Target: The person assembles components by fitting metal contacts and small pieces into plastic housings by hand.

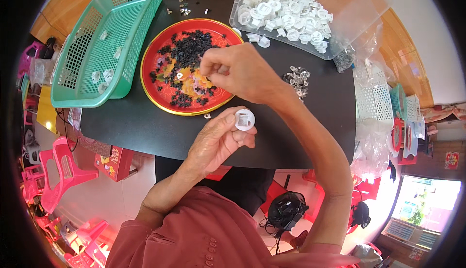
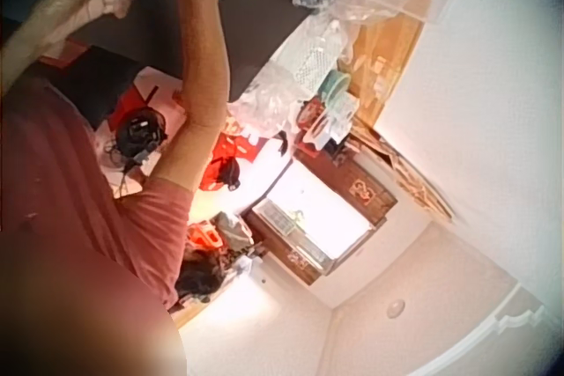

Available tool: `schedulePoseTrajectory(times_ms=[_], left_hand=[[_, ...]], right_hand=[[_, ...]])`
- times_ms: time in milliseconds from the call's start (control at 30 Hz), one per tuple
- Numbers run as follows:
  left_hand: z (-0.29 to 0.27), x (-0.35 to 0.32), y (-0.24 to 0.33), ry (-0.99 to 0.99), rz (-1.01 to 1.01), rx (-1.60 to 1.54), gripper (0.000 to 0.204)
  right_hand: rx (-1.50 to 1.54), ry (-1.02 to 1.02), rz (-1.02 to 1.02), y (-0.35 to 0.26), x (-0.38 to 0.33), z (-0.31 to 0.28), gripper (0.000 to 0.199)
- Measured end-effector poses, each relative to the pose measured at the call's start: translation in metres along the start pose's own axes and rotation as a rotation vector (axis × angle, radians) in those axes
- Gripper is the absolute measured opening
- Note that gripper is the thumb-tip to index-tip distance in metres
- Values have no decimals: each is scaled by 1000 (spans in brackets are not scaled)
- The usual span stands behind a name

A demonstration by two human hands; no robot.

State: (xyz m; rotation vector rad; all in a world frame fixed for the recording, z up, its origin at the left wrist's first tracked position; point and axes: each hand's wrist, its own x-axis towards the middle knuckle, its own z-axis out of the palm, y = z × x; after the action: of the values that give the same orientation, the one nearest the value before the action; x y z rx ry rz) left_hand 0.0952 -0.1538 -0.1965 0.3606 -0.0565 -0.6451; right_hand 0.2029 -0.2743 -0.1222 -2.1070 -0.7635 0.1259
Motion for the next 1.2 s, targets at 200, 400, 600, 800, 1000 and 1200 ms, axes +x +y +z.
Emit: schedulePoseTrajectory(times_ms=[200,400,600,800,1000,1200], left_hand=[[-1,1,1,-13,19,15,35],[1,1,1,-36,18,12,36],[4,2,1,45,13,66,35],[3,3,0,43,7,38,34],[2,3,0,54,23,52,34],[2,4,0,35,16,75,34]], right_hand=[[114,-29,120,-28,-40,-43,8],[80,-89,170,-36,-59,-46,7],[49,-155,152,-38,-61,-46,11],[18,-162,153,-38,-58,-44,10],[-7,-222,187,-38,-58,-43,11],[-61,-209,183,-38,-59,-45,10]])
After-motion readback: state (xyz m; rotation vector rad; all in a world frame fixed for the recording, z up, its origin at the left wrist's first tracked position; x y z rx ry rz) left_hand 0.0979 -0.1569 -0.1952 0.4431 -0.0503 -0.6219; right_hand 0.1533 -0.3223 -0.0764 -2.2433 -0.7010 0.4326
